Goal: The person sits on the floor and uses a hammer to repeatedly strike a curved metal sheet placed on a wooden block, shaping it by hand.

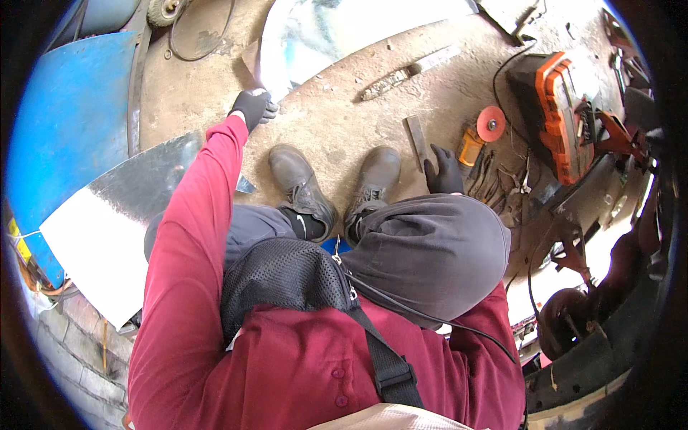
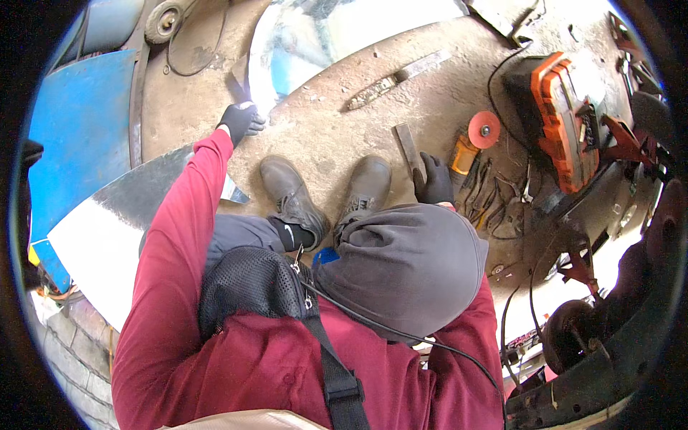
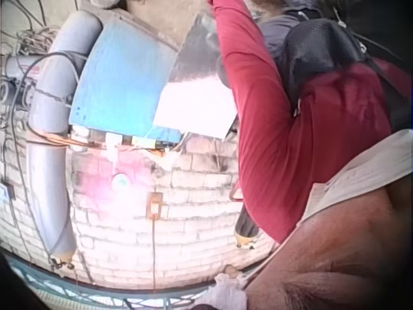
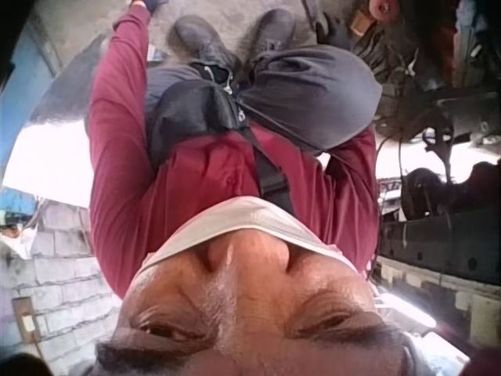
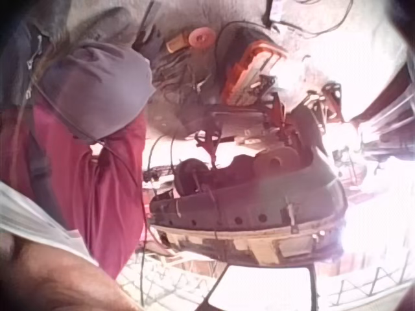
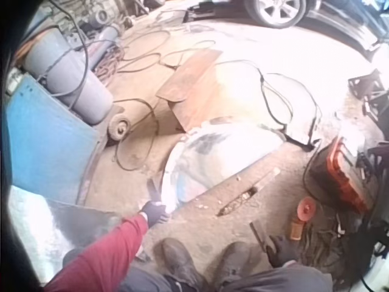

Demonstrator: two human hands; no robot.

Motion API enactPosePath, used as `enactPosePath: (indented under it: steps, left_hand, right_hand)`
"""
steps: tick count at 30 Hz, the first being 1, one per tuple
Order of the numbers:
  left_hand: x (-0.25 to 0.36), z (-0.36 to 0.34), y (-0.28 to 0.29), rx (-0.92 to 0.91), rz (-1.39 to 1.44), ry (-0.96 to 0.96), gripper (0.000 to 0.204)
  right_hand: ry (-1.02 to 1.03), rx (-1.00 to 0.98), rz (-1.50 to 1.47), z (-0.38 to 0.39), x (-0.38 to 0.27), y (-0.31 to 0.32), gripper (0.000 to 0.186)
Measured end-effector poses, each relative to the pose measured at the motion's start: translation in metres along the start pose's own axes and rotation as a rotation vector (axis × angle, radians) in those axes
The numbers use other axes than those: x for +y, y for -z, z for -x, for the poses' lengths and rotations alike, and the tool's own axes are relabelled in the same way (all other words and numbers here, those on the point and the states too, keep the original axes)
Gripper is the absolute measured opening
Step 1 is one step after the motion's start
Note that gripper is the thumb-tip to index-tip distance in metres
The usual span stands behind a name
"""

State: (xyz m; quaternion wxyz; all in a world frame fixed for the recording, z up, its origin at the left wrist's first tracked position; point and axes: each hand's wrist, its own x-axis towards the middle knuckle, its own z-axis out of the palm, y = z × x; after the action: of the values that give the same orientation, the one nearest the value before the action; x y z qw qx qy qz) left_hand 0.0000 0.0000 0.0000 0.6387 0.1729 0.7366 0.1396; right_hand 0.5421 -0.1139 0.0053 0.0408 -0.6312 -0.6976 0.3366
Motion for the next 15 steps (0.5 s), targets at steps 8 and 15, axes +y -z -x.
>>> enactPosePath:
  steps: [8,15]
  left_hand:
    - [0.046,0.033,0.041,-0.015,-0.088,-0.338,0.022]
    - [0.023,0.015,0.052,0.007,-0.191,-0.258,0.027]
  right_hand:
    - [0.113,0.018,-0.142,-0.103,-0.059,0.023,0.054]
    - [0.008,0.075,-0.221,-0.104,-0.063,0.012,0.019]
